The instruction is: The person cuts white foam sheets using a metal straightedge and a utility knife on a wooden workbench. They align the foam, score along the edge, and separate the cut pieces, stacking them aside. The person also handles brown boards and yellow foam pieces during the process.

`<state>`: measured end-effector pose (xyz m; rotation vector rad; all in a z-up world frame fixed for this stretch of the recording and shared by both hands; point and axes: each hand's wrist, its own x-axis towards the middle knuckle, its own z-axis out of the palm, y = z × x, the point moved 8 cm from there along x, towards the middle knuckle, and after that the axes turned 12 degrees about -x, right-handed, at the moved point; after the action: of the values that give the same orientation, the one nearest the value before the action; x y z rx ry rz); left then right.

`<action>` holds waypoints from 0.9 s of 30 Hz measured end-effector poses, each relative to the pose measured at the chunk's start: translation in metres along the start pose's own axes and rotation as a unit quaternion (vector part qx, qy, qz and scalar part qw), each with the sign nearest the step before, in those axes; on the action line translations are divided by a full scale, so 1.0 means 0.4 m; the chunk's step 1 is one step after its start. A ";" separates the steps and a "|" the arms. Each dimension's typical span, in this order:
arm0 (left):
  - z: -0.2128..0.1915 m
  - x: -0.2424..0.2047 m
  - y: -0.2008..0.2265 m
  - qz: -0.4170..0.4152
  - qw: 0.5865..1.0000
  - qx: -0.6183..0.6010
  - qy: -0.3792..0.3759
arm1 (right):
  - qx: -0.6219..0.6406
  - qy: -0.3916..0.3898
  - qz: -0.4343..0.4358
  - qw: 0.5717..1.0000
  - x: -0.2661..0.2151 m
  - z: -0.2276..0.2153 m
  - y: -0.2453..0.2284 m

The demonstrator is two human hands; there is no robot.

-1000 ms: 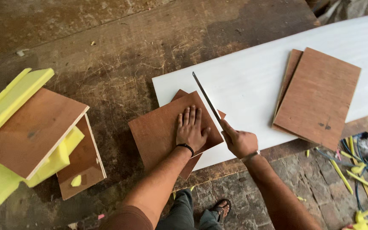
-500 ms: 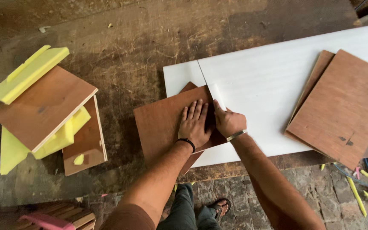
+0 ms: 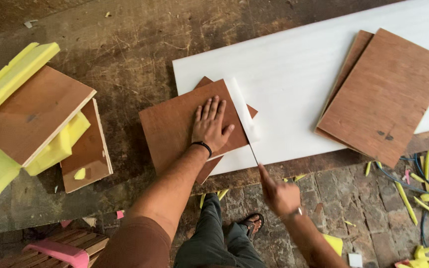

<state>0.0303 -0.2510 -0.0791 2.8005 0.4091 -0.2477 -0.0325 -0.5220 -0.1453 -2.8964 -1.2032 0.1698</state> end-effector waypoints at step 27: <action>-0.030 -0.012 0.011 -0.010 0.999 -0.036 0.001 | -0.044 0.070 -0.029 0.996 0.572 -0.201 -0.060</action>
<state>0.0287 -0.2524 -0.0655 2.7280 0.4371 -0.2286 0.1190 -0.3403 -0.0871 -2.8843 -1.2996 -0.0878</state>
